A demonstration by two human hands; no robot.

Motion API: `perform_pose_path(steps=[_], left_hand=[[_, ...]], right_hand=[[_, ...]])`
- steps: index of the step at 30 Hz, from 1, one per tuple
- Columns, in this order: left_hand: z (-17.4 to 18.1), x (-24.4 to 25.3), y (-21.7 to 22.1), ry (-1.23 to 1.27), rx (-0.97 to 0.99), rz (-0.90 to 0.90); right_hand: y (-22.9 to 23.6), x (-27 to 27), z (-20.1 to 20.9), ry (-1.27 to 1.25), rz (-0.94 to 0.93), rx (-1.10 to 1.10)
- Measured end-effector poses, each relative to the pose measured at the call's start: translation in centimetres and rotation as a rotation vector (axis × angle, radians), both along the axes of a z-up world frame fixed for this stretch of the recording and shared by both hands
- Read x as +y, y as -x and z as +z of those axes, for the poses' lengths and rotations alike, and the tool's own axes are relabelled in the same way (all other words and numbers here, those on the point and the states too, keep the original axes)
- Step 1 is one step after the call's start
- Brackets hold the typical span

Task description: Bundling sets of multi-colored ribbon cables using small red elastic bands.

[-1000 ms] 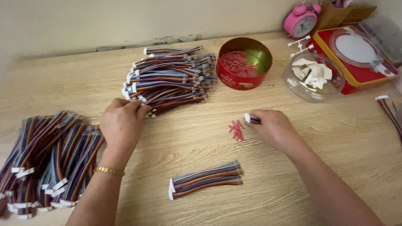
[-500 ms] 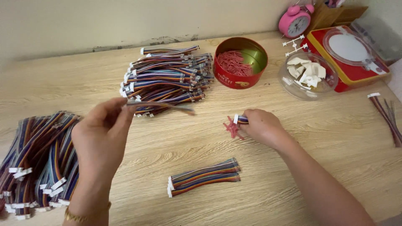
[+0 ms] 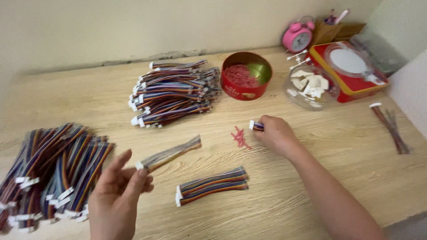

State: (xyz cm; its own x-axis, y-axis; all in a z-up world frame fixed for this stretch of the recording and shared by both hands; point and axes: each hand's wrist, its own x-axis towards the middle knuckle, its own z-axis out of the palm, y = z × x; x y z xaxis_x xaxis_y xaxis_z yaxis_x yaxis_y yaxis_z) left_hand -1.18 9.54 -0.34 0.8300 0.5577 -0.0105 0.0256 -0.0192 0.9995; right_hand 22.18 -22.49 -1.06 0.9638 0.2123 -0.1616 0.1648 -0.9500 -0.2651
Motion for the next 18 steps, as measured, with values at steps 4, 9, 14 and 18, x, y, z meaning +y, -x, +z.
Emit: perform_pose_path(steps=[4, 9, 14, 18], left_hand=[[-2.6, -1.2, 0.1, 0.137, -0.013, 0.073], [-3.4, -2.2, 0.2, 0.239, -0.038, 0.132], [-3.5, -2.4, 0.4, 0.223, -0.034, 0.134], [-3.3, -3.1, 0.5, 0.274, 0.0, 0.15]], right_hand=[[0.2, -0.6, 0.0, 0.008, -0.001, -0.098], [0.5, -0.9, 0.2, -0.294, -0.022, -0.065], [1.2, 0.5, 0.7, -0.075, -0.015, -0.007], [1.3, 0.4, -1.8, -0.02, 0.128, -0.186]])
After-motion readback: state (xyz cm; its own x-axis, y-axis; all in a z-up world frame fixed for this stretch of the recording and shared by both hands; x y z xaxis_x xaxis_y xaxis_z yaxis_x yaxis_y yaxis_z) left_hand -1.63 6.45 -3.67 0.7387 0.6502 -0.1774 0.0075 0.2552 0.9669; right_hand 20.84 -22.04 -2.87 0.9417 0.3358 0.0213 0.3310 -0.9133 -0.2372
